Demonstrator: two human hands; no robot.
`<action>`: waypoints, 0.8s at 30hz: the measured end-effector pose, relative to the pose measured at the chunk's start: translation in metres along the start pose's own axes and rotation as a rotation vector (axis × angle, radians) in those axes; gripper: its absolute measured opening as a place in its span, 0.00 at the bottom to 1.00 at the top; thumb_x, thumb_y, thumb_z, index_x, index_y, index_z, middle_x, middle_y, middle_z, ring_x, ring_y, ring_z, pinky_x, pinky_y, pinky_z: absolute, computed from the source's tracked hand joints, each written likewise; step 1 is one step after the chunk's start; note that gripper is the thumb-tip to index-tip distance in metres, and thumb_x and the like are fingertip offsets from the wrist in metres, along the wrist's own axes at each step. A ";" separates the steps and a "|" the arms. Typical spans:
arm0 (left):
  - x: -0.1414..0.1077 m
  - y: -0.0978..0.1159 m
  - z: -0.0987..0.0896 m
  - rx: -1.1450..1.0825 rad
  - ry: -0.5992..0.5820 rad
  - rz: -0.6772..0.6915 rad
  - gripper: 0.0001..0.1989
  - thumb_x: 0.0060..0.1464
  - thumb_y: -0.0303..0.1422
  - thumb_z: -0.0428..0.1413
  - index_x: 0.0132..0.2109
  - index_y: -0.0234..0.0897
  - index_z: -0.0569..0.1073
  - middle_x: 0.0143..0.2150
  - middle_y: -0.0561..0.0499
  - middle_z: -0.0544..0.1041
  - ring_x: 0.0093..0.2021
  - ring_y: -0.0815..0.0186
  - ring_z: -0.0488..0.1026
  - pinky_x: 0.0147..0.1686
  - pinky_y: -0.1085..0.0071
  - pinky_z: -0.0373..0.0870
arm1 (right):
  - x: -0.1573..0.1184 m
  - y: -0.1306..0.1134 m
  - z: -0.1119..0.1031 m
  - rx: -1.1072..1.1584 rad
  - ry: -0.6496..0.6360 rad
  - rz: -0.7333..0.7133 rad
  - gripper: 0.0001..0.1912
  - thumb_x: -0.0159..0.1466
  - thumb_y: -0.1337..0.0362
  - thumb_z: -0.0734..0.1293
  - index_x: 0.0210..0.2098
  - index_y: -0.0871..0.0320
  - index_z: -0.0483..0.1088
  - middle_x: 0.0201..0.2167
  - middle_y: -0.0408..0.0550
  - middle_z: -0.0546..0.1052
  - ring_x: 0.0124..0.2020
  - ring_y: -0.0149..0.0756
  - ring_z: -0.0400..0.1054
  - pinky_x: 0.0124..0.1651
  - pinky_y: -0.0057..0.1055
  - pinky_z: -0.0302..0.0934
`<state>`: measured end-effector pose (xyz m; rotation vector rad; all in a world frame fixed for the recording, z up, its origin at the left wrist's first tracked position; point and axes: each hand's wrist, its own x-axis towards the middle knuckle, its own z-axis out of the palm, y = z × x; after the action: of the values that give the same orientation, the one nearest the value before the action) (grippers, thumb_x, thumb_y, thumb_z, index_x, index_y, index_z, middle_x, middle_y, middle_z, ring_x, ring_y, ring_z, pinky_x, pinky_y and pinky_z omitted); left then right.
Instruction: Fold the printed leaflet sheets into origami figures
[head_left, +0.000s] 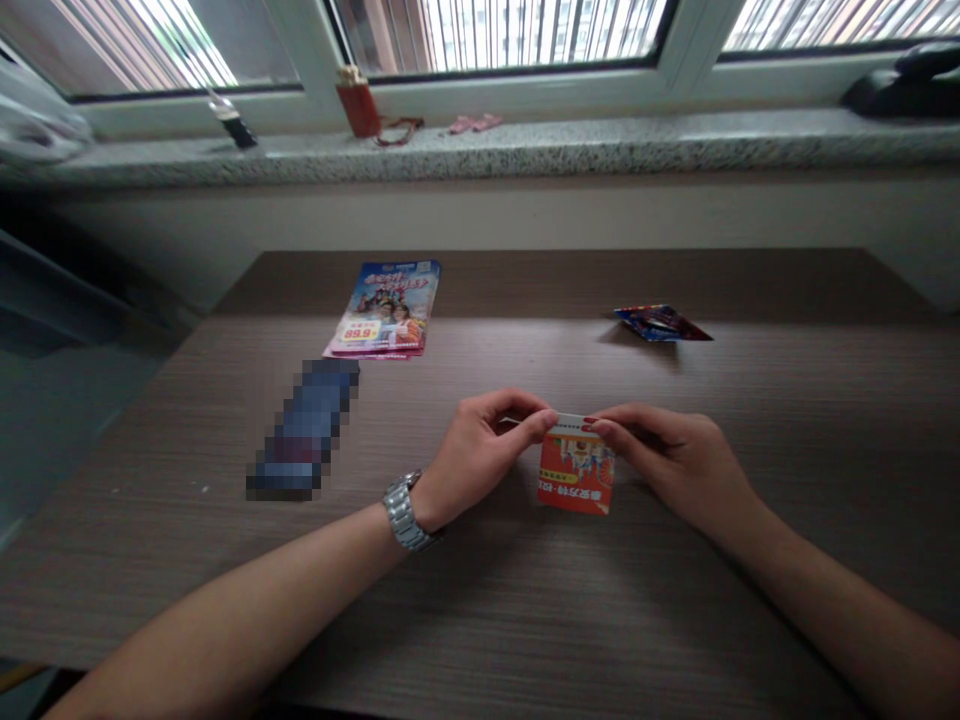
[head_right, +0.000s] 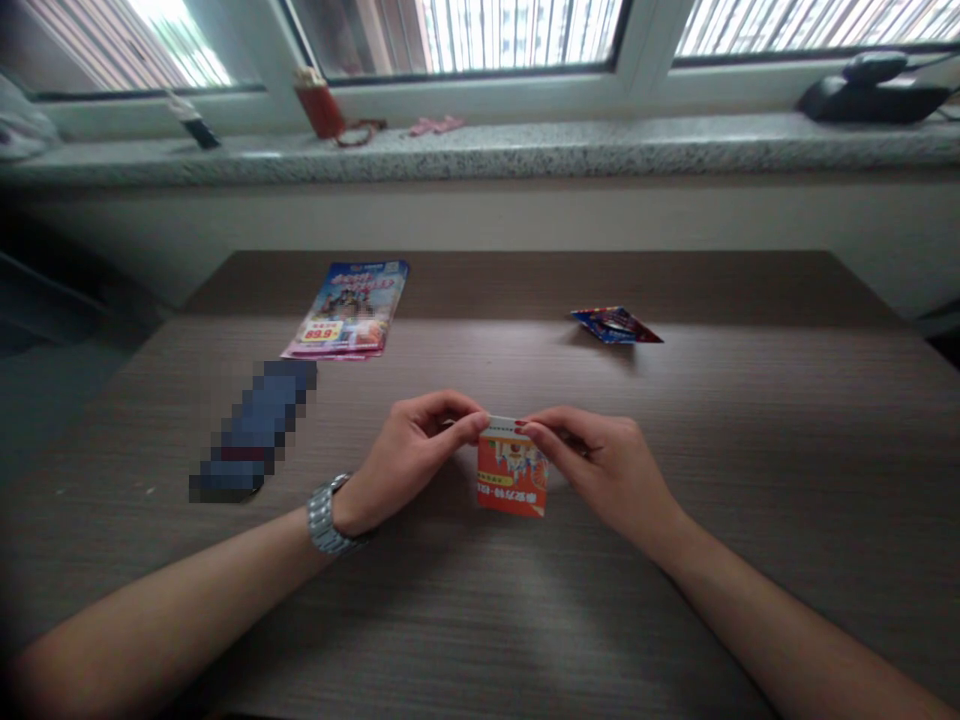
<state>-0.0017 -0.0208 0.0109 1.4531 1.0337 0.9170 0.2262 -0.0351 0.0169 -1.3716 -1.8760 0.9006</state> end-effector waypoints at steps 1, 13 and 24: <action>0.000 0.000 0.000 0.004 0.006 -0.002 0.13 0.61 0.40 0.61 0.41 0.33 0.79 0.39 0.47 0.82 0.38 0.65 0.78 0.39 0.73 0.75 | 0.000 0.000 0.000 0.022 -0.006 0.015 0.13 0.68 0.54 0.66 0.39 0.53 0.80 0.34 0.46 0.84 0.31 0.39 0.78 0.30 0.30 0.68; 0.002 -0.003 0.002 0.007 0.051 0.006 0.13 0.61 0.39 0.60 0.40 0.32 0.78 0.35 0.49 0.79 0.35 0.68 0.75 0.34 0.76 0.73 | 0.006 0.004 0.003 0.208 -0.054 0.114 0.17 0.68 0.51 0.66 0.40 0.54 0.82 0.35 0.46 0.84 0.35 0.40 0.79 0.36 0.31 0.72; 0.002 -0.004 0.002 0.060 0.045 0.009 0.14 0.65 0.42 0.55 0.41 0.34 0.76 0.38 0.49 0.80 0.36 0.67 0.77 0.38 0.74 0.75 | 0.005 0.009 0.012 0.295 -0.017 0.172 0.20 0.67 0.48 0.66 0.42 0.56 0.82 0.35 0.48 0.84 0.34 0.42 0.78 0.33 0.32 0.74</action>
<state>0.0007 -0.0193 0.0064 1.4936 1.0965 0.9360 0.2199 -0.0300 0.0027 -1.3571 -1.5783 1.2236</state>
